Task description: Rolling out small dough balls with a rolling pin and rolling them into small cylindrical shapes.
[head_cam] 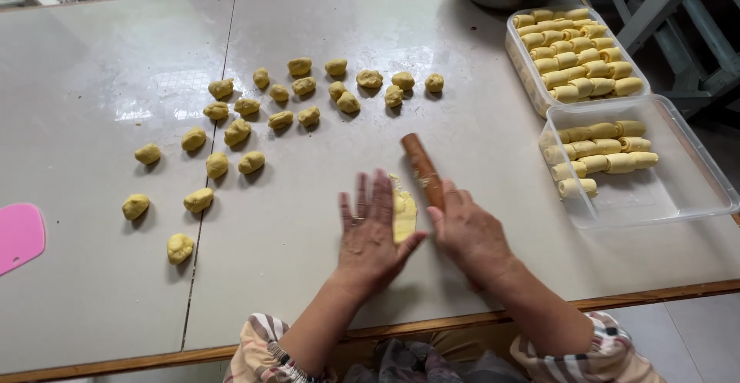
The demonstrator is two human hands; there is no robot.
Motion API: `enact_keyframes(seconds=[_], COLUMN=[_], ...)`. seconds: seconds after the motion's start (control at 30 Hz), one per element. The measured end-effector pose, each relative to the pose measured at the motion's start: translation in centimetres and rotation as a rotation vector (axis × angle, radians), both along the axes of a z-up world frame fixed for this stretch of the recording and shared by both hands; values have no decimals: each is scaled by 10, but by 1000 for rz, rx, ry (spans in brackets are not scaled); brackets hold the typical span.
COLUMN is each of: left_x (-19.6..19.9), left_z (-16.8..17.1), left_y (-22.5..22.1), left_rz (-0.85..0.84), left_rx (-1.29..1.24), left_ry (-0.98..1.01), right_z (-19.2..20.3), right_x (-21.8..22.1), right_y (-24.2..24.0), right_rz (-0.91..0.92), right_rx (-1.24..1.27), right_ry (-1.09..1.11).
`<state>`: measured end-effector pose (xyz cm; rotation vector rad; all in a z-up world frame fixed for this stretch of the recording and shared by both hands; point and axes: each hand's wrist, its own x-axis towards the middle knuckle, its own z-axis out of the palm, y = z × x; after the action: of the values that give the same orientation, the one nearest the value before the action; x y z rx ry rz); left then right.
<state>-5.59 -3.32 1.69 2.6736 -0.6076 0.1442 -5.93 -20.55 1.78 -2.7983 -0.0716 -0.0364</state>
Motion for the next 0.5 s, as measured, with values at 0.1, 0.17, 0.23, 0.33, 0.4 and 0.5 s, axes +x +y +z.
enact_keyframes(seconds=[0.1, 0.17, 0.23, 0.33, 0.4, 0.5], left_x=[7, 15, 22, 28, 29, 24], left_z=[-45, -43, -41, -36, -33, -18], left_y=[-13, -15, -19, -21, -24, -24], left_rz=[-97, -91, -87, -73, -59, -57], left_rx=[110, 130, 154, 157, 169, 191], left_ry=[100, 116, 136, 177, 205, 196], right_z=[-6, -2, -2, -7, -8, 7], right_x=[6, 4, 2, 1, 0, -5], right_y=[-23, -25, -25, -23, -23, -22], right_rz=[-75, -95, -115, -98, -89, -92], right_rx=[88, 134, 183, 167, 189, 315], right_ry=[73, 89, 110, 37, -1, -10])
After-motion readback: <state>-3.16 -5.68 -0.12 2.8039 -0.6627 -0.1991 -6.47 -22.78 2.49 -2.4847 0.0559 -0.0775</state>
